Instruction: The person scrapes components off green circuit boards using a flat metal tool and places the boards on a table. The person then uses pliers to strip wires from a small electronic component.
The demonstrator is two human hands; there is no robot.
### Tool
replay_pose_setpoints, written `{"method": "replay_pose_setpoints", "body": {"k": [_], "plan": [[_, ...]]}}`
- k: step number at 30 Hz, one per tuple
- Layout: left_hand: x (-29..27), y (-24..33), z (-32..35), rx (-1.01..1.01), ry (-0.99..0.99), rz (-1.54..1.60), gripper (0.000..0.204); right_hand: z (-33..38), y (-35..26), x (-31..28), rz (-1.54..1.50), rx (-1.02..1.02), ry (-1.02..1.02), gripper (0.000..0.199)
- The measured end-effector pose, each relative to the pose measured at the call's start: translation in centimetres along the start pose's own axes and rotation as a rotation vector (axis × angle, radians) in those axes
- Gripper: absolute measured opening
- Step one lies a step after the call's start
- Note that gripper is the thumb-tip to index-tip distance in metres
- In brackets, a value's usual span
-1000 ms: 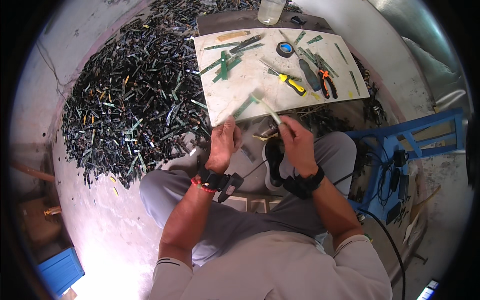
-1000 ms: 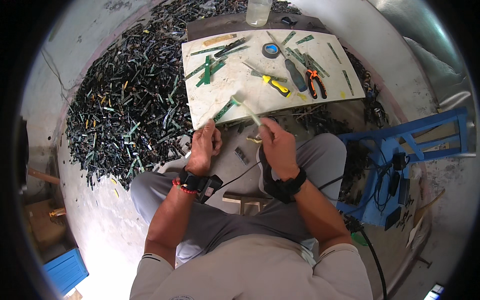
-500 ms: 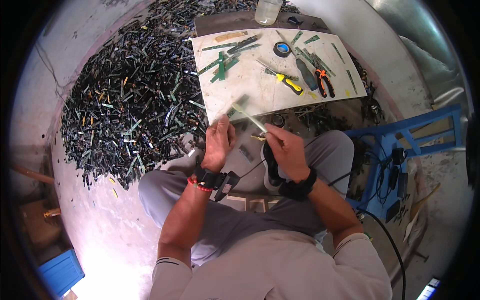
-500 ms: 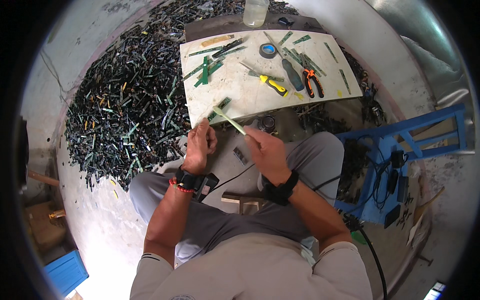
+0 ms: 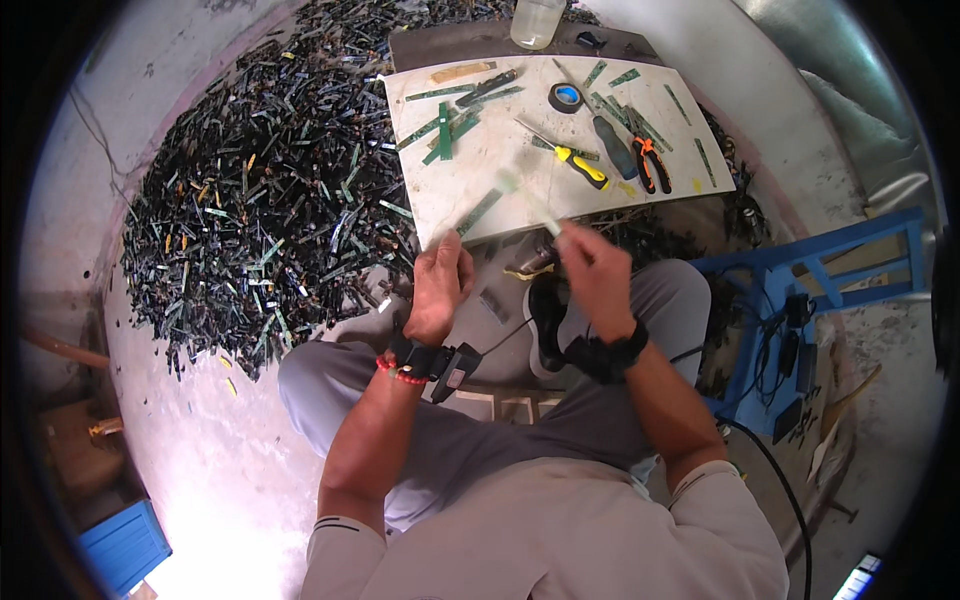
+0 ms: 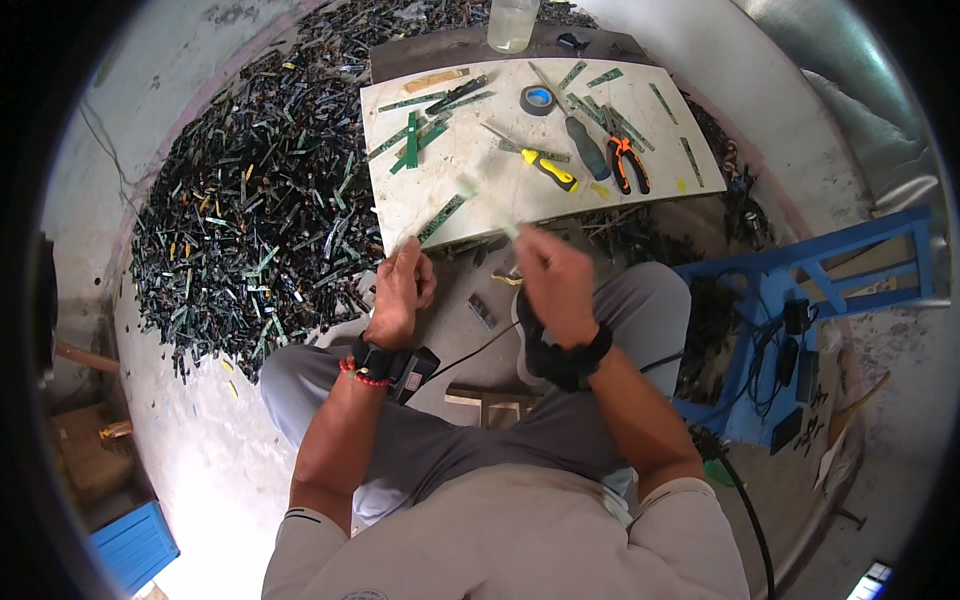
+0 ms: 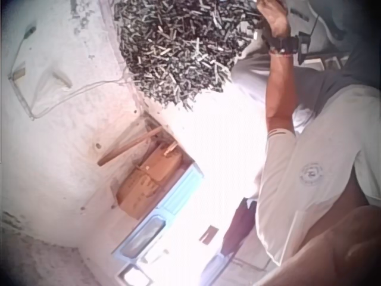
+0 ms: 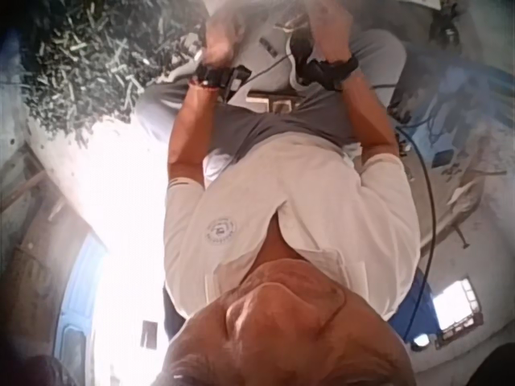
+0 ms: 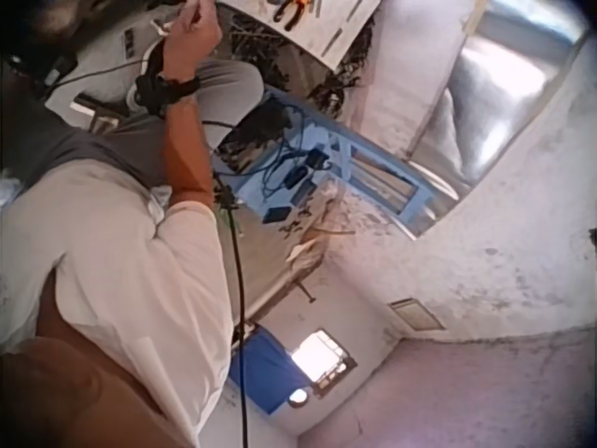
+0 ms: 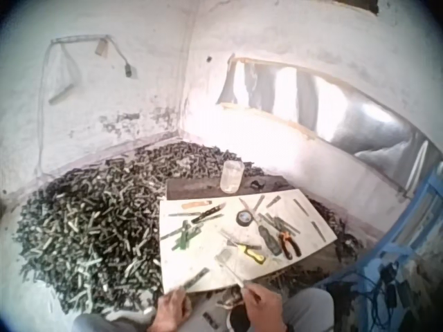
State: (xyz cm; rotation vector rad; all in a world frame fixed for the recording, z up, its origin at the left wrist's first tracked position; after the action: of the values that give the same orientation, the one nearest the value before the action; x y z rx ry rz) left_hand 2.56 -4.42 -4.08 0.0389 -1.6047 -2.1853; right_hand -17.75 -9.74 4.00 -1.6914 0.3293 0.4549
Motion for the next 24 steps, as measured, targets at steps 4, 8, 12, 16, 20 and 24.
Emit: {"method": "replay_pose_setpoints", "body": {"k": [4, 8, 12, 16, 20, 24], "plan": [[0.2, 0.5, 0.0, 0.045, -0.009, -0.061, 0.049, 1.8, 0.4, 0.6, 0.108, -0.292, 0.053, 0.022], [0.1, 0.5, 0.3, 0.056, 0.011, -0.061, 0.05, 0.4, 0.4, 0.1, -0.001, -0.09, 0.029, 0.021], [-0.2, 0.2, -0.2, 0.036, 0.017, -0.069, 0.051, 2.4, -0.8, 1.4, 0.008, -0.163, -0.003, 0.019], [-0.3, -0.8, -0.4, -0.019, -0.018, -0.087, 0.052, 3.2, -0.2, 1.9, 0.108, -0.19, -0.041, 0.021], [-0.1, -0.1, 0.2, -0.009, -0.014, -0.121, 0.052, 1.8, -0.4, 1.8, -0.009, -0.223, -0.011, 0.02], [0.0, -0.8, -0.4, -0.025, -0.032, -0.111, 0.052, 1.5, 1.1, 1.0, -0.032, -0.107, 0.068, 0.02]]}}
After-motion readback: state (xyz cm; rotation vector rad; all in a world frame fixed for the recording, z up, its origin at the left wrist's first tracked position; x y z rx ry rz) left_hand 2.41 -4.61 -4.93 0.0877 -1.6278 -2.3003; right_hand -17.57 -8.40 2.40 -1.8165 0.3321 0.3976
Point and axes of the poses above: each hand's wrist, its own z-axis away from the middle knuckle, its own x-axis out of the palm, y = z × x, the point moved 7 cm from there along -z, towards the middle knuckle, and after that the axes turned 3 degrees about y, right-handed, at the moved point
